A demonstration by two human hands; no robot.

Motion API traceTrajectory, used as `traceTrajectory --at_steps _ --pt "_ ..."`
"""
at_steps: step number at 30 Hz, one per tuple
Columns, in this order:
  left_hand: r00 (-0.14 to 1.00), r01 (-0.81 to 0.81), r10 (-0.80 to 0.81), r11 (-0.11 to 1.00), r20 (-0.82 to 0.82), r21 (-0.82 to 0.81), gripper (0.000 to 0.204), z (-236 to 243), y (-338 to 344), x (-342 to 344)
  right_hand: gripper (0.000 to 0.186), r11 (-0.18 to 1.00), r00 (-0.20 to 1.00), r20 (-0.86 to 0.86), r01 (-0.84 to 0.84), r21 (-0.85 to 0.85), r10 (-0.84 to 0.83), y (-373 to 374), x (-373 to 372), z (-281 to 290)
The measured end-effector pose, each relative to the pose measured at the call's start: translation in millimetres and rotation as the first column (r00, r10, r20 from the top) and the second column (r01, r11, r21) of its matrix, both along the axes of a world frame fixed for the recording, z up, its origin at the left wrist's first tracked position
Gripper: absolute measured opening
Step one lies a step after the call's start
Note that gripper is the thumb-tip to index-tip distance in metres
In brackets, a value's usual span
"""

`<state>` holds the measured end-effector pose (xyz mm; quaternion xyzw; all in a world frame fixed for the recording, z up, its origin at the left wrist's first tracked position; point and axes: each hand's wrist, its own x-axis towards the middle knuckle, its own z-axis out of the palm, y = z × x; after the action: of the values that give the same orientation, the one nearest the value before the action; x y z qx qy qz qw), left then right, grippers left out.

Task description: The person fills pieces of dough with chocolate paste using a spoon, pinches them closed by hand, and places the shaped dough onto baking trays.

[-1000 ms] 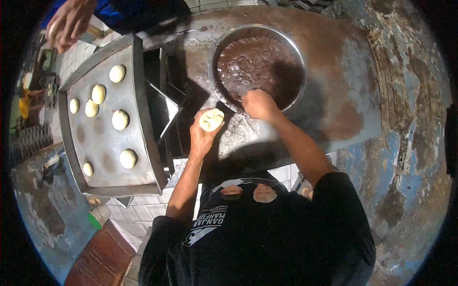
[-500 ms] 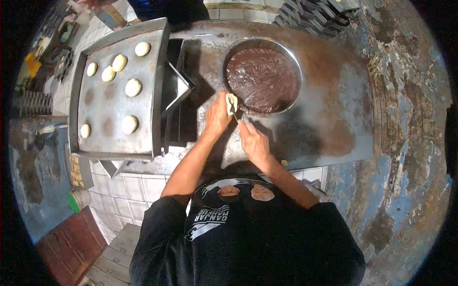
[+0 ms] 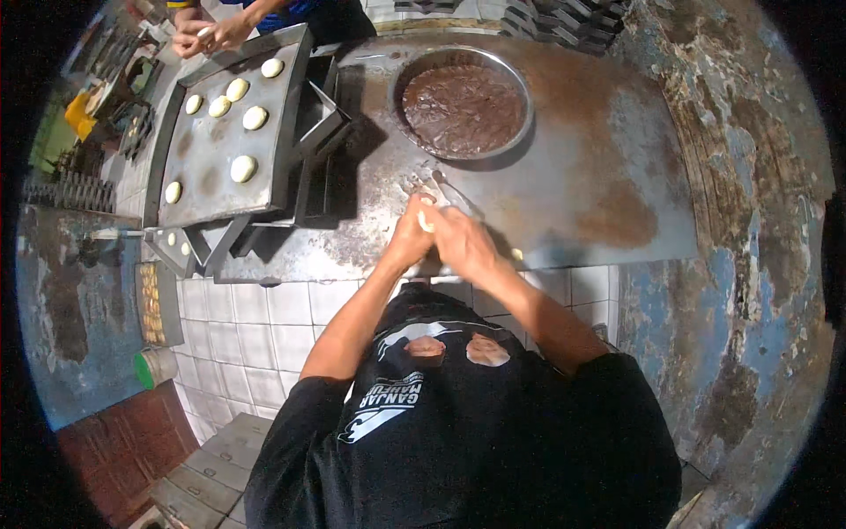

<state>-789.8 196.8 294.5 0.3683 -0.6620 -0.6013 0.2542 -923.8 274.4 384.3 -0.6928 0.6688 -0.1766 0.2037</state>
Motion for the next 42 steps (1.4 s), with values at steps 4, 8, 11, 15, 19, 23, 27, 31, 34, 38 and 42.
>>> traceTrajectory --at_steps 4,8,11,15,19,23,27,31,34,38,42 --pt "0.991 0.013 0.027 0.957 -0.135 0.288 0.045 35 35 0 0.036 0.859 0.771 0.597 0.445 -0.253 -0.223 54 -9 -27" --pt "0.966 0.066 0.071 0.864 -0.25 0.499 0.032 53 74 -7 0.039 0.869 0.807 0.532 0.432 -0.239 -0.255 84 4 -17" --pt "0.997 -0.073 0.059 0.936 -0.052 -0.343 0.042 63 96 -3 0.037 0.852 0.475 0.82 0.523 0.03 -0.32 99 5 -40" --pt "0.996 0.067 -0.081 0.963 -0.043 -0.262 0.059 72 118 15 0.028 0.93 -0.137 0.956 0.234 0.285 -0.259 116 -10 -48" --pt "0.97 0.199 -0.163 0.957 0.18 -0.209 0.062 97 125 42 0.029 0.997 0.906 0.417 -0.066 -0.036 0.075 124 -11 23" --pt "0.914 0.139 -0.049 0.97 0.403 -0.198 0.046 103 114 81 0.028 0.983 0.293 0.943 0.041 -0.178 0.159 110 34 36" --pt "0.994 -0.035 0.045 0.994 0.101 -0.105 0.068 123 129 115 0.036 0.986 0.205 0.975 0.124 -0.113 0.085 87 56 43" --pt "0.959 -0.028 0.079 0.982 0.273 -0.186 0.061 139 131 150 0.038 0.912 0.718 0.628 -0.41 0.033 0.3 56 75 62" --pt "0.981 0.038 -0.015 0.993 0.195 -0.115 0.056 127 110 184 0.045 0.961 0.45 0.857 -0.217 -0.17 0.253 45 122 58" --pt "0.963 -0.216 0.238 0.962 -0.128 0.164 0.065 142 79 209 0.049 0.708 0.852 0.347 -0.038 -0.705 0.392 25 175 59" --pt "0.75 -0.203 0.36 0.923 -0.554 0.326 0.084 145 47 230 0.038 0.906 0.603 0.742 0.072 -0.417 0.294 -20 246 50"
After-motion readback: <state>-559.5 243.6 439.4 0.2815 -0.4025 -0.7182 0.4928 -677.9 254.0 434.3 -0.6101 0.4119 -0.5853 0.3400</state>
